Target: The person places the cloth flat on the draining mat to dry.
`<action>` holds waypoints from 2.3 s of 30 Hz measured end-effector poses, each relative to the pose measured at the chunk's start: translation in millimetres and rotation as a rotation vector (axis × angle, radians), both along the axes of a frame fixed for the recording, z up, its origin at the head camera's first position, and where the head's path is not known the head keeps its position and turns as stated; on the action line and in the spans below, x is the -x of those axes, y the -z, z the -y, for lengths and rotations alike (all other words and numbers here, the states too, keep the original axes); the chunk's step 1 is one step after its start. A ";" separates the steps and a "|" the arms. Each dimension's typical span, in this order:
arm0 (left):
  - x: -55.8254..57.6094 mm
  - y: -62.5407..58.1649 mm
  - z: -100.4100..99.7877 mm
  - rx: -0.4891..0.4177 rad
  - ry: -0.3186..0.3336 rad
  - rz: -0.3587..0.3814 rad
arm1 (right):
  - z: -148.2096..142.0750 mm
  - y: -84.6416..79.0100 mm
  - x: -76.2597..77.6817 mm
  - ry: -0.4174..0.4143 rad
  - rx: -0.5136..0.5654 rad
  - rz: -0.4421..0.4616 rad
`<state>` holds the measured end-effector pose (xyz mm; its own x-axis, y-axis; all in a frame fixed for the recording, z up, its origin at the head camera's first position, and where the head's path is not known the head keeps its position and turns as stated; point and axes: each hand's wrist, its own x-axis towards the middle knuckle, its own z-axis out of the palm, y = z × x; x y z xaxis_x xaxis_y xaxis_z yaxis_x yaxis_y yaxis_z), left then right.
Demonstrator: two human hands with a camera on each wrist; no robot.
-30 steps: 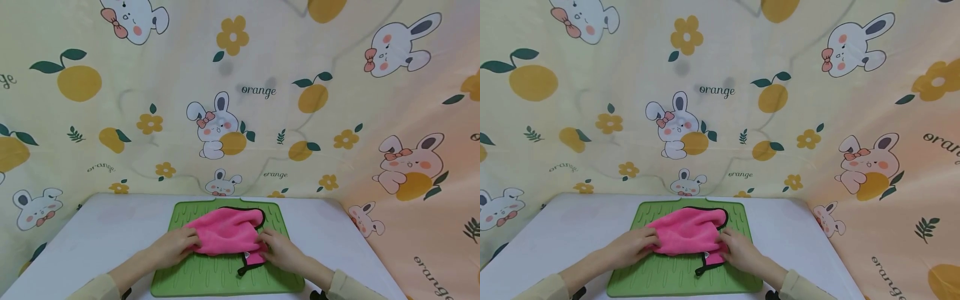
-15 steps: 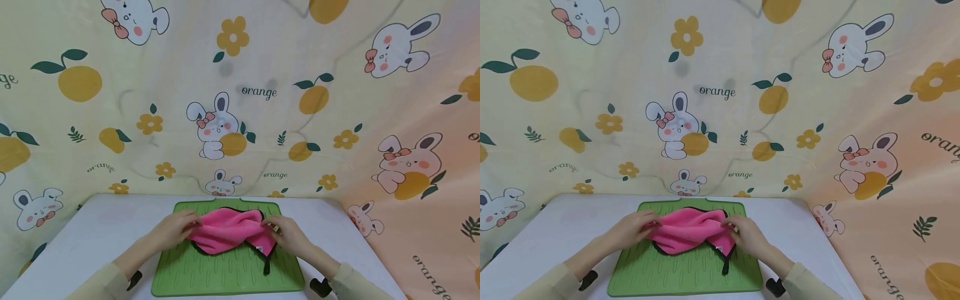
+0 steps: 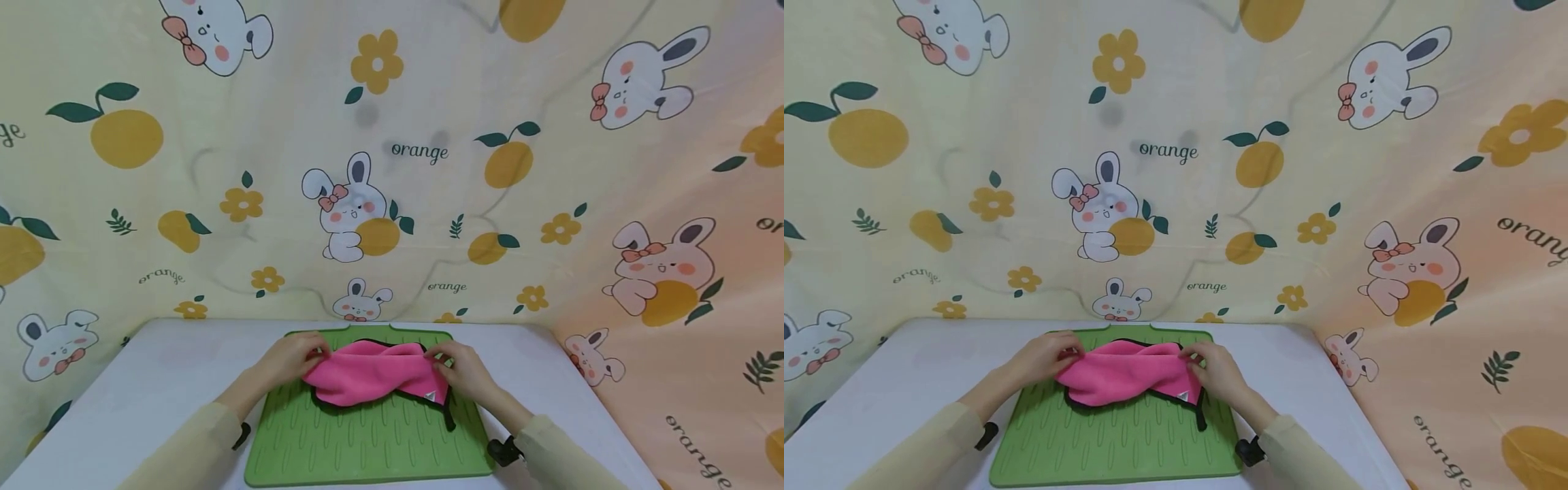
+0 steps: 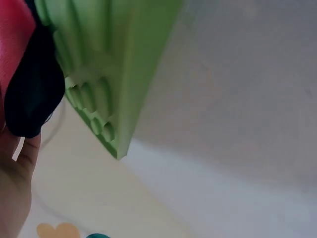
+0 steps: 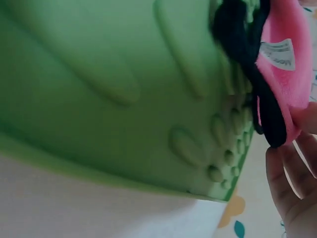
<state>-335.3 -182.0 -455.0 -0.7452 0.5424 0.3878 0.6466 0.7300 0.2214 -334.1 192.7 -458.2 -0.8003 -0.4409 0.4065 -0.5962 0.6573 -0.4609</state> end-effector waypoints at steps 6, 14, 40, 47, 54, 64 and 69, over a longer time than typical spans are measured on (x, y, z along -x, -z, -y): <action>4.7 9.4 -3.4 0.049 -0.012 0.019 | -0.8 12.4 4.0 0.028 -0.108 0.052; 2.9 11.3 -4.1 0.050 -0.048 0.012 | 0.2 11.1 4.6 0.034 -0.169 0.095; -64.1 5.2 2.3 0.091 0.161 -0.161 | -2.3 -3.2 -46.9 -0.159 -0.288 0.111; -64.5 15.1 -0.1 0.189 0.134 -0.056 | -2.2 0.9 -44.6 -0.183 -0.356 0.147; -57.7 19.8 -4.2 0.223 0.150 -0.004 | -2.9 4.4 -38.7 -0.214 -0.341 0.158; -54.4 19.4 -8.0 0.265 0.167 -0.086 | -3.9 6.1 -35.6 -0.241 -0.331 0.091; -58.1 16.0 -4.4 0.284 0.120 -0.163 | -4.9 5.2 -36.7 -0.269 -0.333 -0.007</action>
